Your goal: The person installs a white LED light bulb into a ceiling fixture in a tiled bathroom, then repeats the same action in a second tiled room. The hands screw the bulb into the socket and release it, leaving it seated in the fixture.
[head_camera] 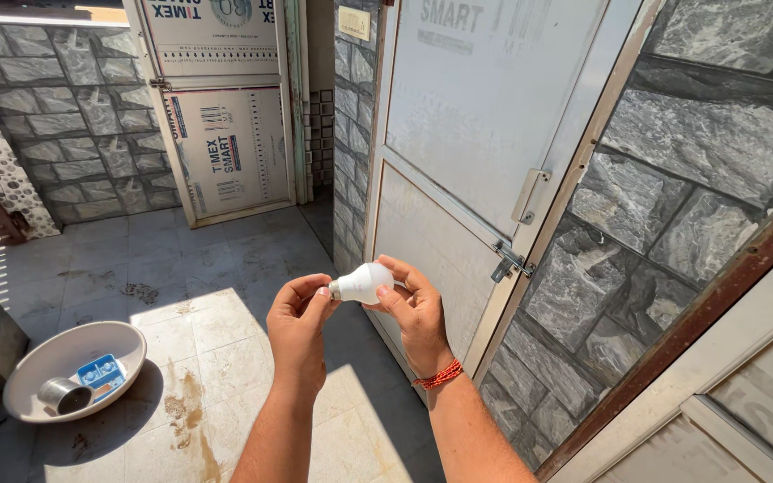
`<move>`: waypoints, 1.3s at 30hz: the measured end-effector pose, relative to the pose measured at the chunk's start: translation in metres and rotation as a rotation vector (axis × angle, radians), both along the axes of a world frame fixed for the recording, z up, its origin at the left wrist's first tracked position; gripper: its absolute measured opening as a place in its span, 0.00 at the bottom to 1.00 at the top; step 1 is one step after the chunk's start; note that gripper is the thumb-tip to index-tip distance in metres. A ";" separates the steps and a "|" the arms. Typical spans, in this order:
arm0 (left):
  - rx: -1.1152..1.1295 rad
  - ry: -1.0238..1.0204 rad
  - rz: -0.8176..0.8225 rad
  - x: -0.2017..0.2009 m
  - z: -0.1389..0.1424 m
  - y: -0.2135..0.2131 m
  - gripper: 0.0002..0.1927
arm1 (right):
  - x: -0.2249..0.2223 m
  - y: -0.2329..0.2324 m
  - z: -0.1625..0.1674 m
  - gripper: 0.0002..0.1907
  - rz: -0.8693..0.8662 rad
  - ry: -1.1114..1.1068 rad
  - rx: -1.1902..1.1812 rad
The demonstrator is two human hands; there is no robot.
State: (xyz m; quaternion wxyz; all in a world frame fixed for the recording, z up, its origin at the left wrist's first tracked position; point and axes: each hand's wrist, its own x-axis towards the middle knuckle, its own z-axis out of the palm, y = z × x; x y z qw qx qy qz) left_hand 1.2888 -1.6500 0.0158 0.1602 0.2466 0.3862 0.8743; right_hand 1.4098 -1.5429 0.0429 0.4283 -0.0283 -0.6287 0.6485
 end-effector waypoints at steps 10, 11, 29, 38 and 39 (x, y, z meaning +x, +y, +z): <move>-0.034 -0.045 0.160 -0.050 0.025 0.131 0.08 | -0.072 0.153 0.011 0.23 0.124 0.002 0.027; -0.029 -0.047 0.166 -0.055 0.028 0.143 0.08 | -0.079 0.167 0.014 0.23 0.130 0.003 0.028; -0.044 0.002 0.080 -0.229 0.018 0.247 0.08 | -0.241 0.266 -0.003 0.24 0.082 0.043 -0.016; -0.058 0.041 -0.013 -0.369 0.033 0.250 0.07 | -0.368 0.261 0.005 0.25 -0.036 0.042 0.005; -0.070 0.043 -0.011 -0.382 0.034 0.250 0.07 | -0.381 0.260 0.005 0.25 -0.036 0.057 0.010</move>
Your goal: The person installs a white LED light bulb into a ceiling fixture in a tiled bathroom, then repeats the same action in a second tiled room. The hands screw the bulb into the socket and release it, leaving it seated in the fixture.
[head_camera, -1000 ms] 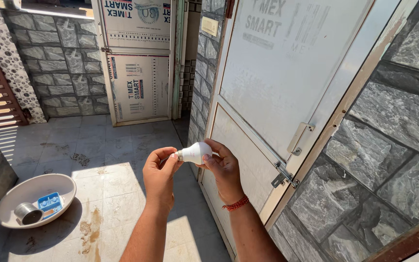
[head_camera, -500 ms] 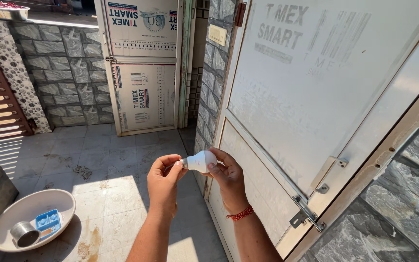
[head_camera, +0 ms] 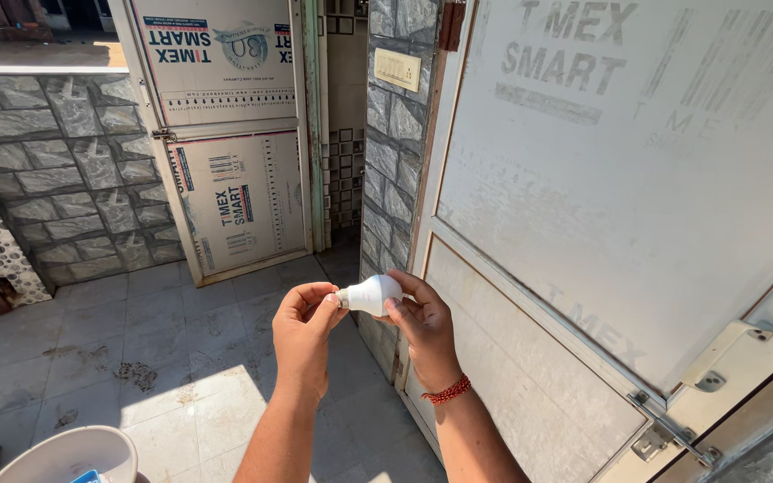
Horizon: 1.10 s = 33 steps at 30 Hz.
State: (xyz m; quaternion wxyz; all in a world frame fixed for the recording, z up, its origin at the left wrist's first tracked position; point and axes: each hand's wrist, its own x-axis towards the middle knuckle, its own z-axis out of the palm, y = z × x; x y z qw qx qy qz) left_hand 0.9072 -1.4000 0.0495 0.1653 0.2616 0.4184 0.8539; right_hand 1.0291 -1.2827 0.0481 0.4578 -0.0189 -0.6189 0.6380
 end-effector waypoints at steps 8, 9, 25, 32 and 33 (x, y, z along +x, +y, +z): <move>0.000 -0.039 -0.022 -0.072 -0.006 0.015 0.06 | -0.069 0.007 -0.002 0.24 -0.003 0.002 -0.043; 0.002 -0.042 -0.021 -0.078 -0.008 0.018 0.06 | -0.076 0.010 -0.004 0.24 -0.006 0.002 -0.048; 0.006 -0.040 0.083 -0.157 -0.019 0.159 0.06 | -0.174 0.172 -0.018 0.24 0.085 -0.036 -0.004; -0.026 -0.032 0.167 -0.187 -0.005 0.233 0.08 | -0.212 0.253 -0.001 0.25 0.138 -0.052 0.030; -0.010 -0.030 0.170 -0.191 -0.005 0.241 0.08 | -0.217 0.261 -0.001 0.25 0.143 -0.052 0.026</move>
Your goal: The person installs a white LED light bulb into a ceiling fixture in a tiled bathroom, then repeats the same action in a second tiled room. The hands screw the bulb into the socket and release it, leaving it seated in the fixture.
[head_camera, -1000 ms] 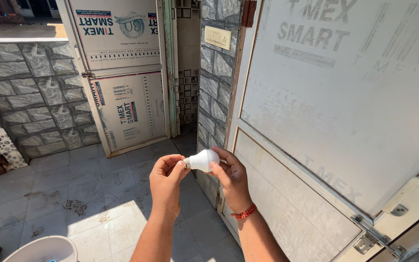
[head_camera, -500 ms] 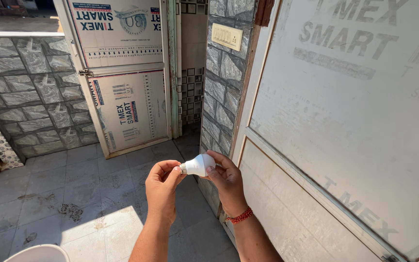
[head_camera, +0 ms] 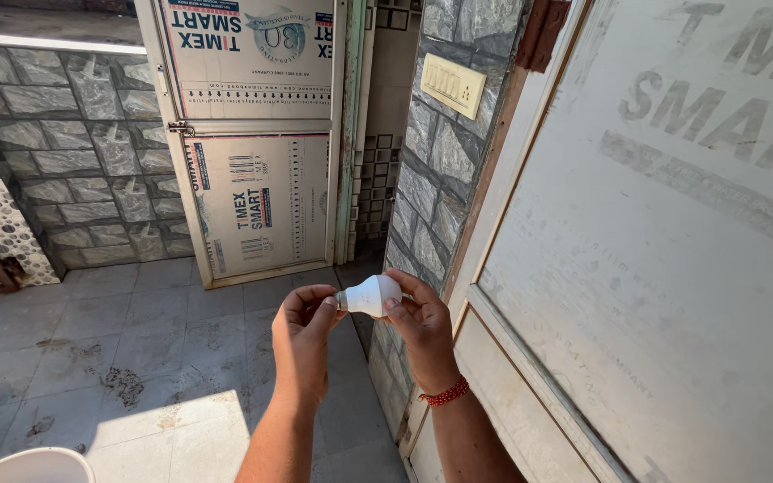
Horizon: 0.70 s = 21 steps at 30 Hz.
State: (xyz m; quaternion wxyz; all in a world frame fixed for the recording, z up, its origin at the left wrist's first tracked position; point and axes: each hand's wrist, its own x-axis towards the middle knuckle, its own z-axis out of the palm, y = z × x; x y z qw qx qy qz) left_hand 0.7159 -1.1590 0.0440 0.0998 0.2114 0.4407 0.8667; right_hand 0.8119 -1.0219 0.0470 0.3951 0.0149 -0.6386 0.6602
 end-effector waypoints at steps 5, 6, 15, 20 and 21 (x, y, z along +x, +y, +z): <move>0.034 -0.010 0.021 -0.034 -0.006 0.032 0.09 | -0.036 0.029 -0.003 0.24 0.005 -0.042 -0.006; 0.033 -0.006 0.021 -0.044 -0.006 0.038 0.09 | -0.044 0.034 -0.003 0.24 0.004 -0.049 -0.007; 0.032 -0.021 -0.017 -0.157 -0.008 0.069 0.09 | -0.149 0.054 -0.010 0.26 -0.065 -0.053 0.006; 0.010 -0.032 -0.101 -0.236 0.004 0.072 0.09 | -0.222 0.053 -0.003 0.25 -0.146 -0.040 0.006; 0.009 -0.025 -0.119 -0.253 0.007 0.071 0.09 | -0.239 0.051 0.000 0.25 -0.166 -0.049 0.012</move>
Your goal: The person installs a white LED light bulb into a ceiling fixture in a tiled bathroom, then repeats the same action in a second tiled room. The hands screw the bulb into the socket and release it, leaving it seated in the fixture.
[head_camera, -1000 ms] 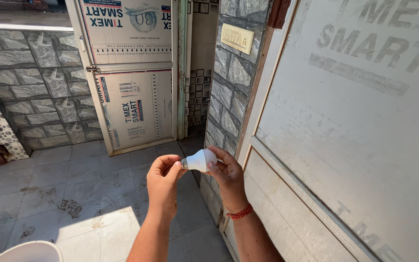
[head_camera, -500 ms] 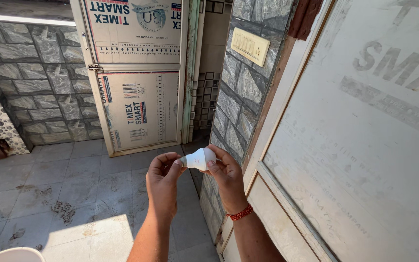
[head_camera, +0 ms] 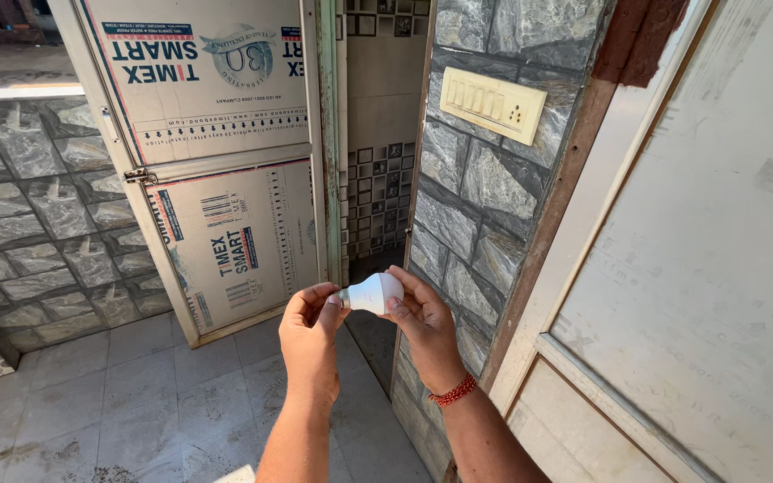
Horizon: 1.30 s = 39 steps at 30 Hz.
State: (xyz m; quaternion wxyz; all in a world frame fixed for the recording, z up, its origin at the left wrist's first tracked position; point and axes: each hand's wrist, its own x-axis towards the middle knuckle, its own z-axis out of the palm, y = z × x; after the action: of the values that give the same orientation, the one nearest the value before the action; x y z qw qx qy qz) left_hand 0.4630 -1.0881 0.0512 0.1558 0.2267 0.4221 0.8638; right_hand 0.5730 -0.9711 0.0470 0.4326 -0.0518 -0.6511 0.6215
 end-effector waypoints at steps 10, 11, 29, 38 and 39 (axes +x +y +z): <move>0.077 -0.029 -0.054 -0.118 0.009 -0.013 0.09 | -0.115 -0.017 0.013 0.24 0.019 0.048 -0.022; 0.078 -0.033 -0.055 -0.125 0.009 -0.013 0.09 | -0.123 -0.016 0.014 0.24 0.021 0.049 -0.015; 0.078 0.075 -0.023 -0.239 0.040 0.091 0.14 | -0.243 0.092 0.044 0.25 0.040 0.087 -0.013; 0.150 0.082 0.001 -0.283 0.068 0.178 0.15 | -0.290 0.176 0.076 0.26 0.056 0.123 0.027; 0.158 0.084 0.000 -0.289 0.069 0.186 0.15 | -0.295 0.183 0.078 0.26 0.048 0.120 0.030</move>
State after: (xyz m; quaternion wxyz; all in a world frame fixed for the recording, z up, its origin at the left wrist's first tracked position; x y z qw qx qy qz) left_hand 0.1737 -0.9020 0.1205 0.1196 0.2743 0.3587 0.8842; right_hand 0.2777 -0.7879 0.1255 0.4564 0.0078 -0.6342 0.6240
